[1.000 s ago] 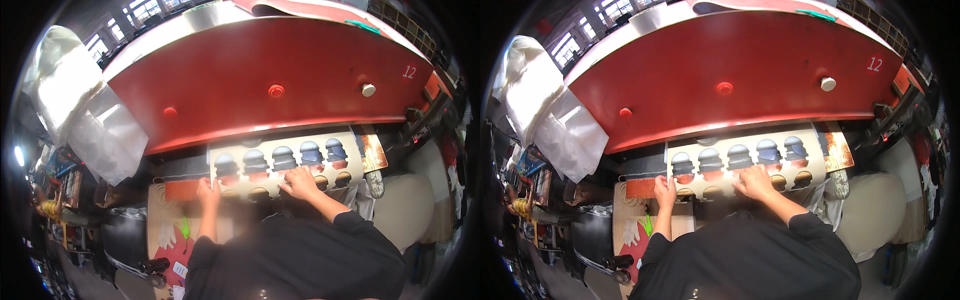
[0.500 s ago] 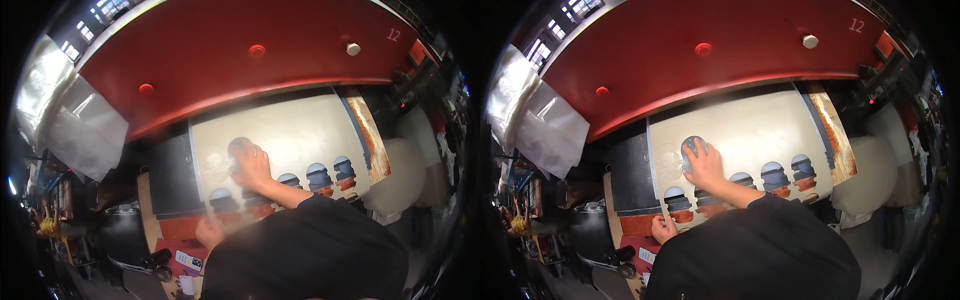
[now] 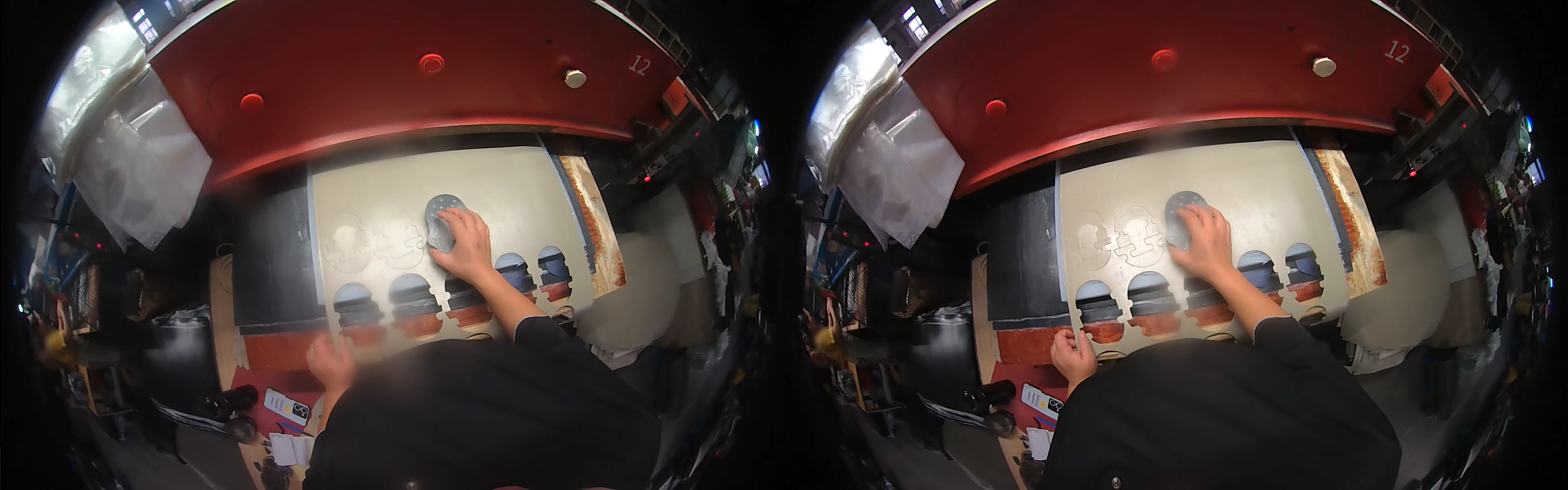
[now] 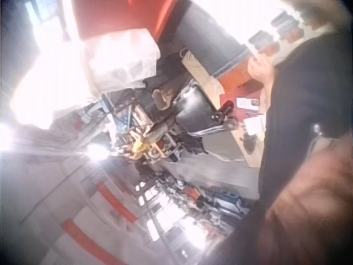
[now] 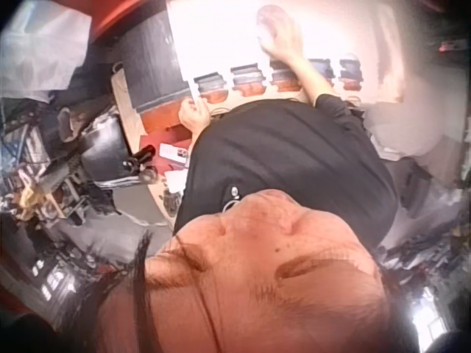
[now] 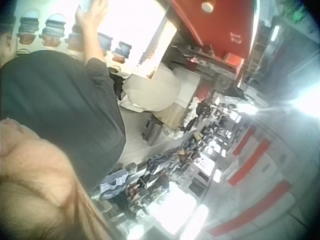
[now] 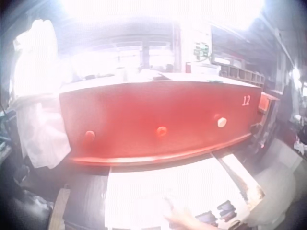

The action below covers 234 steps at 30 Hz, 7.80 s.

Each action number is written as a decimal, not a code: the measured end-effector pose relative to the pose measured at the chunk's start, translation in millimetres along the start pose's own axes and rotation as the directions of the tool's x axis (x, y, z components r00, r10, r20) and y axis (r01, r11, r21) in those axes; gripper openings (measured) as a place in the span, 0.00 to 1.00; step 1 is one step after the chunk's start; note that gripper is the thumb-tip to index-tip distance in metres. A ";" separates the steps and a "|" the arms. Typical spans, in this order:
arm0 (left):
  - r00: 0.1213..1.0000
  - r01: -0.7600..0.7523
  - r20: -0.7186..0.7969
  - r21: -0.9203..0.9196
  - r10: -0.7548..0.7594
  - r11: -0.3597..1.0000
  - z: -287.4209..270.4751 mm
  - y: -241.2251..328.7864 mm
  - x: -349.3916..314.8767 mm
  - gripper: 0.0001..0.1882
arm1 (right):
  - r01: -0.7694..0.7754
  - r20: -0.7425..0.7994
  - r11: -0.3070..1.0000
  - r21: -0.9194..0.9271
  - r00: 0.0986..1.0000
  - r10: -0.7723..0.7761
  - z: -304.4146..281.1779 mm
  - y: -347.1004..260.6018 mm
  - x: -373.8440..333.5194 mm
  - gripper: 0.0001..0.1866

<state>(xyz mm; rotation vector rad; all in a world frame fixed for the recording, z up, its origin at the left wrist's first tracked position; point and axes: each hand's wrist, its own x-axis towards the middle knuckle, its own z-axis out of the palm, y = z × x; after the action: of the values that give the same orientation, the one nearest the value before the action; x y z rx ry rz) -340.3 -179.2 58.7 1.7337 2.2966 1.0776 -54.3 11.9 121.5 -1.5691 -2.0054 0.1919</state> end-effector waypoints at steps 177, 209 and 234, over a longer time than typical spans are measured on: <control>0.991 0.104 -0.055 -0.231 -0.120 0.967 163.3 -7.8 228.0 0.11 | -0.092 -0.007 0.995 -0.046 0.996 0.092 -44.6 192.7 59.7 0.29; 0.991 0.072 -0.102 -0.164 -0.089 0.984 29.5 -15.4 -22.2 0.09 | -0.174 -0.277 0.984 0.026 0.945 0.175 -88.6 152.1 -16.6 0.43; 0.986 0.030 -0.161 -0.110 -0.047 0.994 40.4 -17.8 -10.6 0.10 | -0.116 -0.213 0.992 -0.056 0.972 0.101 -108.6 163.3 -35.3 0.44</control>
<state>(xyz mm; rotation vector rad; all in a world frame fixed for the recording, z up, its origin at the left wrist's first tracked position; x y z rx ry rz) -333.0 -170.9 14.6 1.6108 2.3045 1.3551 144.8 2.7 125.0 -1.6692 -1.7816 -0.0014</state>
